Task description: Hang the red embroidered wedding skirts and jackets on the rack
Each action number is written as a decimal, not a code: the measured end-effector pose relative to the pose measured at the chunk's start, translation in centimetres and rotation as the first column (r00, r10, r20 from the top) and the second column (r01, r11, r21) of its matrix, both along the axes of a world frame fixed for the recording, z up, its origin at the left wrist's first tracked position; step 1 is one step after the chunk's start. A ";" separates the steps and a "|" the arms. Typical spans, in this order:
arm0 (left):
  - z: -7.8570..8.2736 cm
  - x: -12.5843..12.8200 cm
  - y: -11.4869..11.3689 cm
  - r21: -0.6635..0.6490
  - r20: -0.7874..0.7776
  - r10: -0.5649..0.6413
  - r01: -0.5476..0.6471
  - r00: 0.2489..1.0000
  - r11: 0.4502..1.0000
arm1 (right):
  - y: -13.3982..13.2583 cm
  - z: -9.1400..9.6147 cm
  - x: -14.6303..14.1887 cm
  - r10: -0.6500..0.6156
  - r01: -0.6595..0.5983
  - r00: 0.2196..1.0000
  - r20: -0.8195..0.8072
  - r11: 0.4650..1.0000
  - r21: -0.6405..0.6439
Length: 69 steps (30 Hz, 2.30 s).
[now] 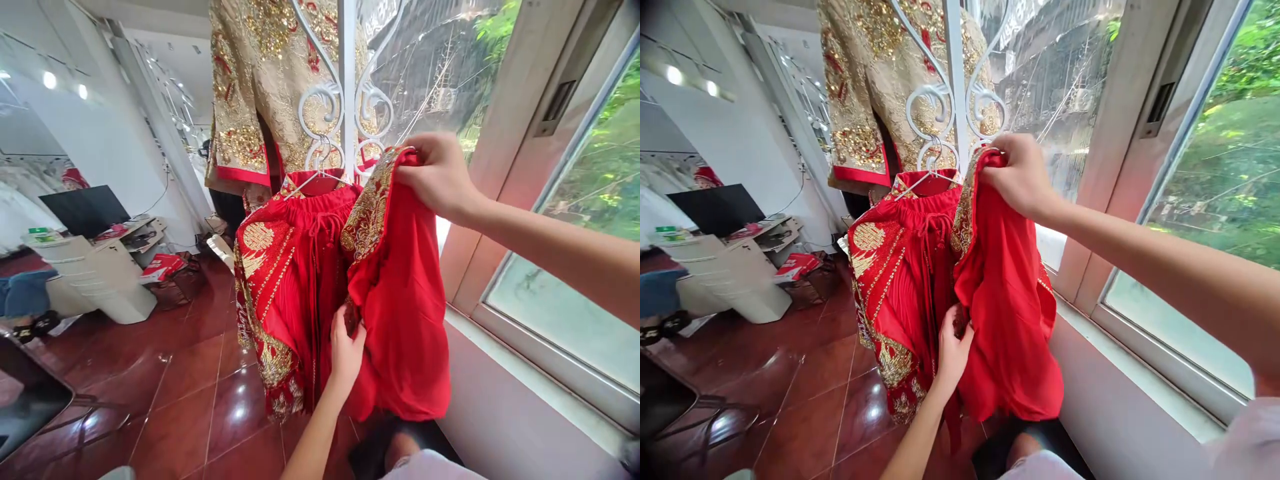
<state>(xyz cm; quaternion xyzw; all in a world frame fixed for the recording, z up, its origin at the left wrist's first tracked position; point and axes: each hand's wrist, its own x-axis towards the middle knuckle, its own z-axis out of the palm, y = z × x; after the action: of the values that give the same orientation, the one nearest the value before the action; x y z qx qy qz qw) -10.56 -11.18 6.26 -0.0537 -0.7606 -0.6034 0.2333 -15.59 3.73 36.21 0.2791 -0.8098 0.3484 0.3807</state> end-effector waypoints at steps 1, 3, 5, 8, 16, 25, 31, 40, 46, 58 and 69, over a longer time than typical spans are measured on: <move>-0.2 -0.3 0.1 0.011 0.016 -0.001 0.001 1.000 1.000 | -0.5 -0.1 -0.2 -0.054 0.061 0.997 -0.056 0.989 0.134; 0.6 -0.9 -0.2 0.057 0.007 0.018 -0.019 1.000 0.998 | -1.6 -0.6 -0.3 -0.090 0.150 0.983 -0.162 0.902 0.406; 2.7 -1.6 -1.4 0.118 -0.041 0.034 -0.029 0.999 0.993 | -2.8 -1.2 -0.2 -0.022 0.119 0.985 -0.170 0.803 0.583; 5.5 -2.8 -3.9 0.112 -0.059 0.025 -0.018 0.998 0.993 | -3.7 -1.8 -0.4 0.066 0.044 0.989 -0.132 0.725 0.687; 0.1 -1.8 -4.7 -0.190 0.123 0.022 0.002 0.992 0.982 | -0.2 -0.5 -1.9 -0.215 0.361 0.930 -0.298 0.683 0.635; 2.4 0.4 -7.5 -0.372 -0.003 0.300 -0.280 0.954 0.885 | 4.0 -1.1 -3.4 -0.288 0.371 0.928 -0.235 0.756 0.539; 11.3 -0.9 -10.2 -0.441 -0.201 0.444 -0.485 0.873 0.755 | 7.5 -1.4 -6.2 -0.449 0.418 0.892 -0.047 0.783 0.460; 18.6 -1.2 -5.0 -0.583 -0.432 0.380 -0.575 0.818 0.574 | 1.6 -7.0 -1.0 0.048 -0.161 0.962 0.270 0.895 0.417; 17.9 -1.1 -4.2 -0.597 -0.477 0.312 -0.564 0.822 0.571 | -3.9 -9.0 0.4 0.268 -0.410 0.858 0.438 0.871 0.270; 8.0 5.3 -8.1 -0.646 -0.184 0.651 -0.590 0.736 0.485 | -8.5 -6.6 -1.0 0.573 -0.500 0.620 0.535 0.815 -0.293; 13.0 14.1 -17.8 -0.311 -0.542 0.776 -0.935 0.324 0.173 | -19.2 -16.4 0.6 0.567 -0.850 0.524 0.635 0.393 0.351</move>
<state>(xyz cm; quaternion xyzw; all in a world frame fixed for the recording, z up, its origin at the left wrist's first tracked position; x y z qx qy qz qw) 3.50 -28.97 19.24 0.2407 -0.7574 -0.0847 0.6011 -14.96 -15.45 19.85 0.6334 -0.7280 0.2381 -0.1106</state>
